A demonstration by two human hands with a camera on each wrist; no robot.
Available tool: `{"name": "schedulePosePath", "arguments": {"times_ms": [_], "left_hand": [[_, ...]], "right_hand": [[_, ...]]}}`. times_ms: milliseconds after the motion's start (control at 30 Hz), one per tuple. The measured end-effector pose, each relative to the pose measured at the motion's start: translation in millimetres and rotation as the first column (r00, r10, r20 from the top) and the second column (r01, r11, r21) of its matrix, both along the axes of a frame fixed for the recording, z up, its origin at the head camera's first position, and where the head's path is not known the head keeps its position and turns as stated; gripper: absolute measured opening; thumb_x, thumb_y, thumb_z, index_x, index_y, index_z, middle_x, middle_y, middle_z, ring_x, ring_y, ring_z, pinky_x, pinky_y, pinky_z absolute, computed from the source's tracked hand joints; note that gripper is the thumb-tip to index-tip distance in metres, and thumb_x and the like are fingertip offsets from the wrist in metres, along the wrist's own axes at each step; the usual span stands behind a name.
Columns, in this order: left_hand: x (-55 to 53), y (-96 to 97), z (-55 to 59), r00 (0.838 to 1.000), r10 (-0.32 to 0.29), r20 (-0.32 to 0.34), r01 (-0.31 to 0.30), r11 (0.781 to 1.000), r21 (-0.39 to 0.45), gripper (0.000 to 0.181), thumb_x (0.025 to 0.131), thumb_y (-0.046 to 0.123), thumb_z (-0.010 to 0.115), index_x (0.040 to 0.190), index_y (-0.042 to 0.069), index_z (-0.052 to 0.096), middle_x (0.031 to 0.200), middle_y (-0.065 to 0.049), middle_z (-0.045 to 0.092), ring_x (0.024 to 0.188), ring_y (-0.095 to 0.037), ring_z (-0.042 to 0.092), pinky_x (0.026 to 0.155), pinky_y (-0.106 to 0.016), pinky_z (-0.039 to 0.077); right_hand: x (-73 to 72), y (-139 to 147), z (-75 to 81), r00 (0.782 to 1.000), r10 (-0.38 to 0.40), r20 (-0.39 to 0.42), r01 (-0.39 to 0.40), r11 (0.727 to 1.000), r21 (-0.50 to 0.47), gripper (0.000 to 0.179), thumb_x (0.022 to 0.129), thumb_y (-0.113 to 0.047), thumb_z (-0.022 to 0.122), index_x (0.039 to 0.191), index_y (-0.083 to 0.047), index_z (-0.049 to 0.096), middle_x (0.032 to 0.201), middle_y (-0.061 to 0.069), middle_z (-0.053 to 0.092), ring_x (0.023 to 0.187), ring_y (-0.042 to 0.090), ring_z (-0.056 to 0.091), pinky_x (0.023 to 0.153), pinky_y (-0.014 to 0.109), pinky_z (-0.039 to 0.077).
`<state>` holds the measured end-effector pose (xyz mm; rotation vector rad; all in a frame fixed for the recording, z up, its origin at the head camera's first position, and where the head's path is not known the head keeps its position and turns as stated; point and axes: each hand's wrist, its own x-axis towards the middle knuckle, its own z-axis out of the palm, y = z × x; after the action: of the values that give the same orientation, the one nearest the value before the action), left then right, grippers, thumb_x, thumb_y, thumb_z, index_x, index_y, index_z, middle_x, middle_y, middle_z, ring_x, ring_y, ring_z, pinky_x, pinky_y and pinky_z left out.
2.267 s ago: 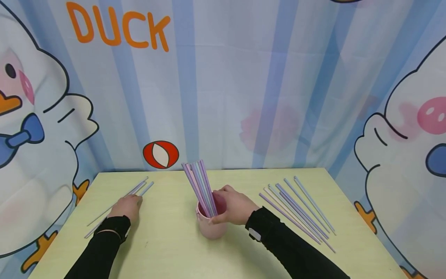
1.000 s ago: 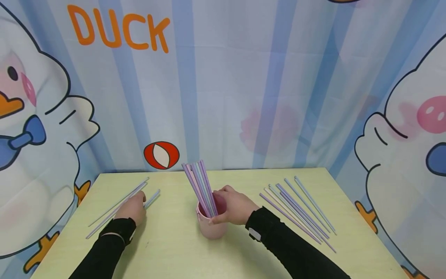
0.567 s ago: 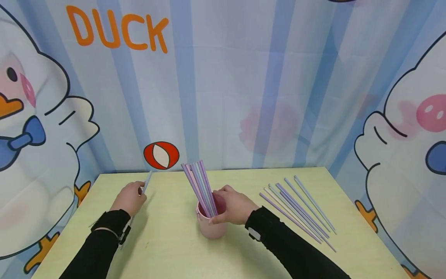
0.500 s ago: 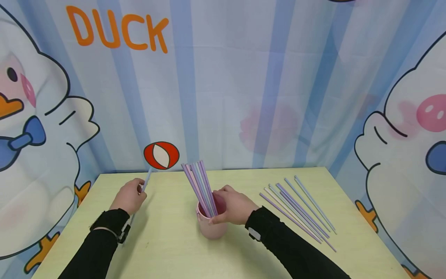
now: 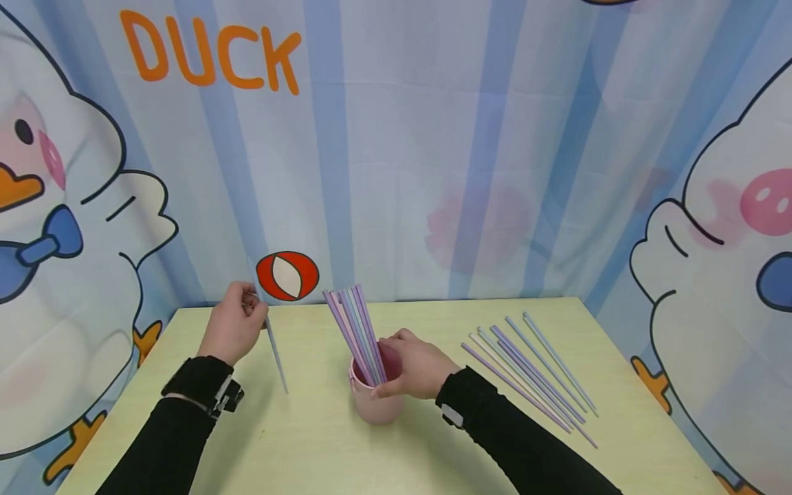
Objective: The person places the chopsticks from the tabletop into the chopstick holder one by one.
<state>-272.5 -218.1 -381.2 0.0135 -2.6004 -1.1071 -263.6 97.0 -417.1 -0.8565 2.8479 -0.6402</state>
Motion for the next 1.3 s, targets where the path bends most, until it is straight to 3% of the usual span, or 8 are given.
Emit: {"name": "schedulePosePath", "arguments": {"times_ms": [200,400,500,733,1000,1167,1300], "left_hand": [[6.0,19.2,17.1,0.996,-0.033,-0.086,0.045,0.989,0.140,0.036,0.103,0.020,0.045,0.129,-0.004,0.038,0.105,-0.019,0.053,0.081,-0.029,0.068,0.078,-0.044,0.060],[11.2,35.8,29.5,0.983,-0.064,-0.172,0.099,0.975,0.201,0.035,0.103,0.019,0.046,0.127,-0.004,0.037,0.102,-0.017,0.053,0.078,-0.029,0.070,0.068,-0.017,0.058],[12.1,42.6,32.8,0.976,-0.072,-0.205,0.118,0.968,0.221,0.036,0.103,0.019,0.047,0.128,-0.005,0.037,0.103,-0.017,0.054,0.076,-0.027,0.069,0.064,-0.011,0.055],[11.5,55.2,33.0,0.970,-0.109,-0.219,0.167,0.950,0.263,0.034,0.102,0.018,0.048,0.125,-0.004,0.038,0.105,-0.016,0.053,0.073,-0.024,0.068,0.065,-0.015,0.057],[11.8,67.5,24.8,0.976,-0.138,-0.169,0.177,0.954,0.243,0.030,0.102,0.018,0.049,0.122,-0.002,0.040,0.102,-0.017,0.054,0.073,-0.024,0.070,0.076,-0.042,0.061],[11.4,73.3,16.5,0.978,-0.158,-0.134,0.186,0.953,0.240,0.029,0.102,0.016,0.051,0.122,-0.003,0.041,0.102,-0.018,0.058,0.076,-0.025,0.069,0.073,-0.036,0.062],[10.7,77.1,9.9,0.983,-0.157,-0.098,0.175,0.961,0.215,0.028,0.102,0.018,0.052,0.121,-0.002,0.043,0.101,-0.018,0.061,0.077,-0.024,0.069,0.074,-0.038,0.061]], "right_hand": [[1.2,0,2.0,1.000,0.004,-0.004,-0.004,1.000,-0.006,0.083,0.068,-0.055,0.081,0.137,-0.014,0.057,0.116,0.003,0.054,0.101,0.018,0.058,0.094,0.039,0.052],[1.5,0,1.9,1.000,0.002,-0.004,-0.002,1.000,-0.010,0.084,0.068,-0.055,0.081,0.137,-0.014,0.057,0.116,0.003,0.055,0.101,0.018,0.058,0.094,0.039,0.052],[0.8,0,0.6,1.000,0.009,-0.010,-0.009,1.000,-0.008,0.083,0.068,-0.055,0.081,0.137,-0.014,0.057,0.117,0.003,0.054,0.102,0.018,0.058,0.095,0.039,0.052],[0.0,1,-2.3,1.000,0.010,-0.022,-0.010,1.000,-0.005,0.087,0.068,-0.057,0.080,0.139,-0.013,0.055,0.119,0.003,0.054,0.102,0.019,0.059,0.095,0.039,0.052],[-0.4,1,-2.2,0.999,0.001,-0.032,-0.001,1.000,-0.001,0.090,0.067,-0.058,0.080,0.140,-0.010,0.054,0.118,0.002,0.054,0.102,0.019,0.059,0.096,0.039,0.051],[0.4,1,-0.3,1.000,0.002,-0.026,-0.002,1.000,-0.006,0.090,0.068,-0.057,0.081,0.140,-0.010,0.054,0.117,0.003,0.054,0.101,0.019,0.059,0.096,0.040,0.051],[0.7,1,-0.3,1.000,0.002,-0.030,-0.003,1.000,-0.011,0.090,0.067,-0.056,0.081,0.140,-0.010,0.054,0.117,0.003,0.054,0.101,0.019,0.059,0.096,0.040,0.051]]}}
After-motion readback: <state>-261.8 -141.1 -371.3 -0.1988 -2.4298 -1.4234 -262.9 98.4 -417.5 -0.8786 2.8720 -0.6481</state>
